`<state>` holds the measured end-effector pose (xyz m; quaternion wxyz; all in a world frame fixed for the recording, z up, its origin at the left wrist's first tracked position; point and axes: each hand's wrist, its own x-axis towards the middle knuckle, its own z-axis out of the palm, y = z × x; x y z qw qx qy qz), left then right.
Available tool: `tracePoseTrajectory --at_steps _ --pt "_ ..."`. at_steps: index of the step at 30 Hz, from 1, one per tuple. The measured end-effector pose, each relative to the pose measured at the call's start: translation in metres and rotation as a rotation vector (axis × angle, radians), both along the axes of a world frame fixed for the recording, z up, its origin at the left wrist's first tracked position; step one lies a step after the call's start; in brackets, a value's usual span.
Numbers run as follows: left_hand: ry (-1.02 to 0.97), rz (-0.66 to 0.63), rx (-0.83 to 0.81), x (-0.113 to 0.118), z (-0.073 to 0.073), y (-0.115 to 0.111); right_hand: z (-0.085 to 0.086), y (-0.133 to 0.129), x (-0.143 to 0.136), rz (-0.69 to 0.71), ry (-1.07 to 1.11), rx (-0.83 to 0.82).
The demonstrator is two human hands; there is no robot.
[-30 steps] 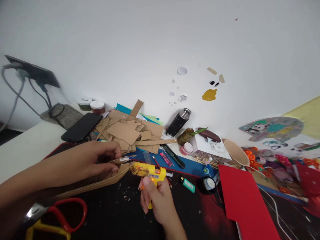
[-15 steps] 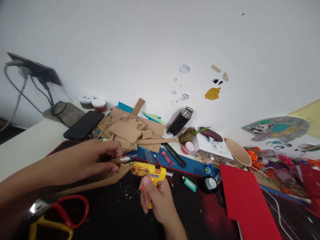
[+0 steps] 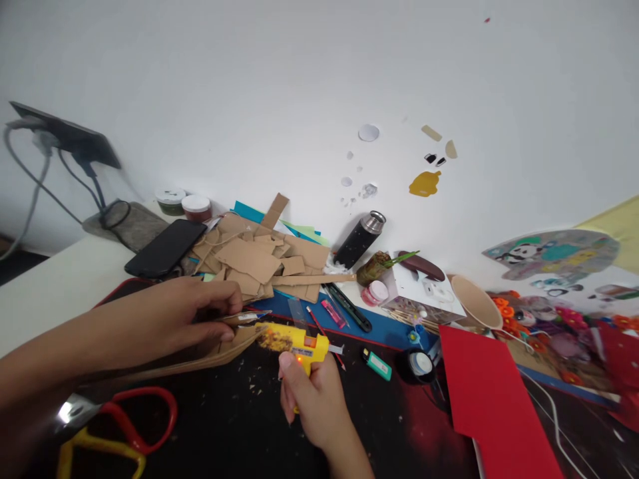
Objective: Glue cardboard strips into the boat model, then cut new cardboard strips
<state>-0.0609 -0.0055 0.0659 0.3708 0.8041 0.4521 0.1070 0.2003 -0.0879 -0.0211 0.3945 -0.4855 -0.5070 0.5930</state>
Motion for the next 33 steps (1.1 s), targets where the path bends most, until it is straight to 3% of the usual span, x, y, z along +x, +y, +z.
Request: tracePoseTrajectory --at_steps 16,33 --pt "0.003 -0.018 0.004 -0.0066 -0.0050 0.0010 0.0022 -0.0037 0.0008 0.037 -0.156 0.016" --pt "0.034 -0.018 0.008 -0.0057 -0.0002 0.0020 0.0038 -0.0031 0.0009 0.061 -0.237 0.010"
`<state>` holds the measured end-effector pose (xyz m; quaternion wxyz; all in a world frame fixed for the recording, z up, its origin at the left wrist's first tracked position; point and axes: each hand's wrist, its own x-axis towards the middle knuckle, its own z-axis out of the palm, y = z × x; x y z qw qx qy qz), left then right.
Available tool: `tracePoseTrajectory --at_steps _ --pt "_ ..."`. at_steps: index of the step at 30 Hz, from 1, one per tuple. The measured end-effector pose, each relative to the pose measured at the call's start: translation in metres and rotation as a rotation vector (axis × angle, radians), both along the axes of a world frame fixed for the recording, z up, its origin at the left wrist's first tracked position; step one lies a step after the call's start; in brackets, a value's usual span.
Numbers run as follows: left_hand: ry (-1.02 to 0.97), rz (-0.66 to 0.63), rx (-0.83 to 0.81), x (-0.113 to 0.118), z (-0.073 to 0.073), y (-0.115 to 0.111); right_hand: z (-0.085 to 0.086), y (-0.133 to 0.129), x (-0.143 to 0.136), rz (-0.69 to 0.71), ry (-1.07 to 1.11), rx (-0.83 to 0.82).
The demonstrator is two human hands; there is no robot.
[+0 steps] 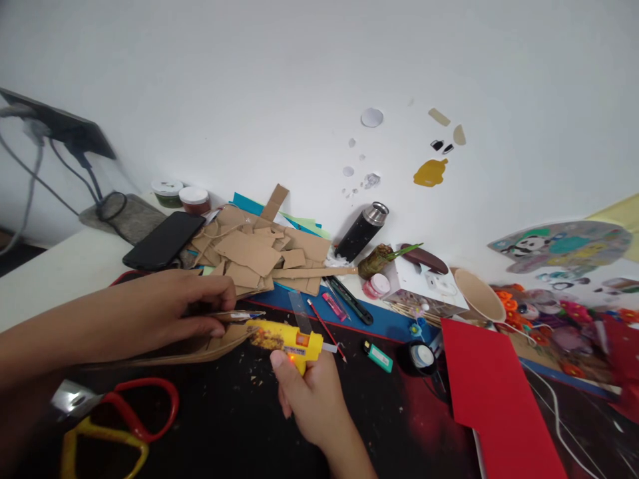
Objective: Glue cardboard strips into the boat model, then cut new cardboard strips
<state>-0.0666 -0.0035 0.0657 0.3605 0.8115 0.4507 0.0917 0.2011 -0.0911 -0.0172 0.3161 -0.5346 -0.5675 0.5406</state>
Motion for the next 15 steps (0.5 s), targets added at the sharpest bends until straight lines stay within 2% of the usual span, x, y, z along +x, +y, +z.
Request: tracePoseTrajectory --at_steps 15 --pt "0.011 -0.018 -0.006 -0.0014 -0.0009 0.0005 0.0028 -0.0012 -0.0036 -0.016 0.029 -0.038"
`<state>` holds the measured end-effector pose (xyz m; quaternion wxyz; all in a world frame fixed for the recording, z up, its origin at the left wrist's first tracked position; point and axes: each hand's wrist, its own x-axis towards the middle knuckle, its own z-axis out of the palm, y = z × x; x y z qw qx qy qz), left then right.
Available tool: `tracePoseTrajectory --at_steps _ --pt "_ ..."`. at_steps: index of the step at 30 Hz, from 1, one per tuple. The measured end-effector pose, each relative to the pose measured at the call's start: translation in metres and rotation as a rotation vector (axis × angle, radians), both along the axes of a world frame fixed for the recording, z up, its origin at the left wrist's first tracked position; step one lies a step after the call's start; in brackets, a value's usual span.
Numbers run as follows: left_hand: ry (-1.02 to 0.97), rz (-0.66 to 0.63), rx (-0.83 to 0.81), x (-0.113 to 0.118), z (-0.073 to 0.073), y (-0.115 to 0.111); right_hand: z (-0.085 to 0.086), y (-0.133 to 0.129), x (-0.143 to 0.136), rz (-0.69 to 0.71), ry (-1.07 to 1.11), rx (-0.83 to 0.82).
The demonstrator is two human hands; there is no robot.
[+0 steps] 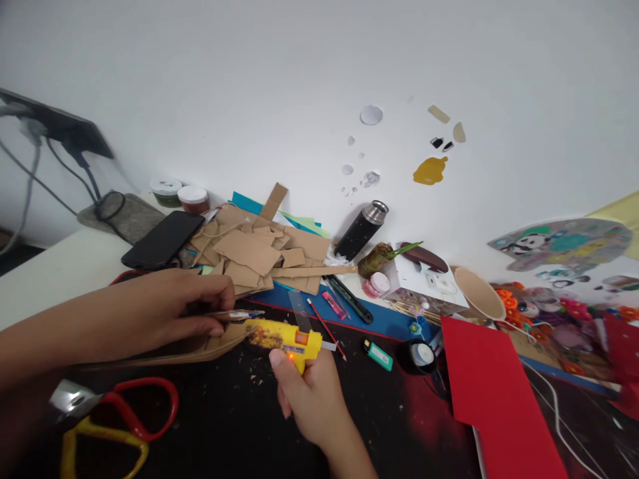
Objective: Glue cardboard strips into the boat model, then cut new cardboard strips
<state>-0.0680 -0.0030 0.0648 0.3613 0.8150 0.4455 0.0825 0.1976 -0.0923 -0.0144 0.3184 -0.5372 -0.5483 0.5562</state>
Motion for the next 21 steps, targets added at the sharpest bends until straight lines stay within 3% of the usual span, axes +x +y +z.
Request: tracePoseTrajectory --at_steps 21 --pt "-0.127 0.030 -0.180 -0.001 -0.009 0.007 0.001 0.001 -0.001 -0.021 0.061 0.030"
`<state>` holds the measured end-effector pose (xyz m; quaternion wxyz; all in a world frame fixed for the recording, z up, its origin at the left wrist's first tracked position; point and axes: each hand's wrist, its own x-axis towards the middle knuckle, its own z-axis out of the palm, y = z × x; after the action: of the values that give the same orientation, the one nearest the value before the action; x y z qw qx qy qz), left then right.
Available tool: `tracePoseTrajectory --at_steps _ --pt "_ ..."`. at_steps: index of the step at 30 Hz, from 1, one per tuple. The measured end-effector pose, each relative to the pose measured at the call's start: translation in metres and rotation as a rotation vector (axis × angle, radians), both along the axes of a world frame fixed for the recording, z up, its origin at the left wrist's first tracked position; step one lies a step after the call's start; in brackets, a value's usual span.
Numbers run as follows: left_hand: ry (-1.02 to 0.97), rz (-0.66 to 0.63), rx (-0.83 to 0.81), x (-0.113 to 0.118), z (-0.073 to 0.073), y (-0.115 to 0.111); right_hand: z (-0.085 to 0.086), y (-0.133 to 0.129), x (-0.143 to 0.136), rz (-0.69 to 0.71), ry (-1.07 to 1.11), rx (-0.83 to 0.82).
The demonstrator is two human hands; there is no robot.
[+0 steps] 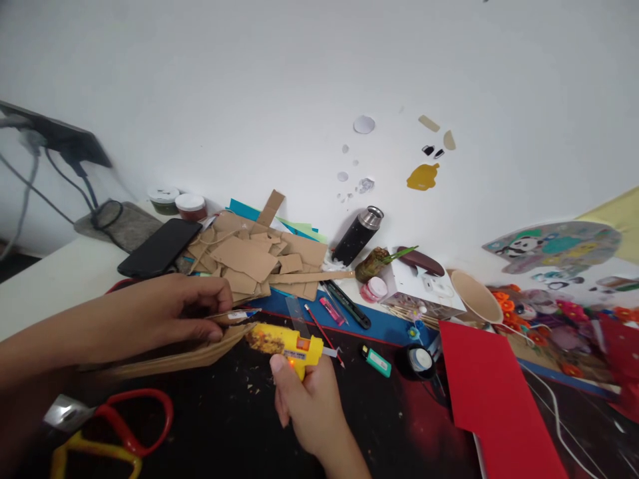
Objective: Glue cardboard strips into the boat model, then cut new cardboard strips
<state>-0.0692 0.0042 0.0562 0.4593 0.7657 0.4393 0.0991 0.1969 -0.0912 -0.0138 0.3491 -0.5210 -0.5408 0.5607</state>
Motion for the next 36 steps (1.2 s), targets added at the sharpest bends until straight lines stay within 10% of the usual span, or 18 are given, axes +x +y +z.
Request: tracePoseTrajectory --at_steps 36 --pt "-0.020 0.038 -0.023 0.000 0.006 -0.003 -0.022 -0.006 0.001 -0.053 0.074 0.047"
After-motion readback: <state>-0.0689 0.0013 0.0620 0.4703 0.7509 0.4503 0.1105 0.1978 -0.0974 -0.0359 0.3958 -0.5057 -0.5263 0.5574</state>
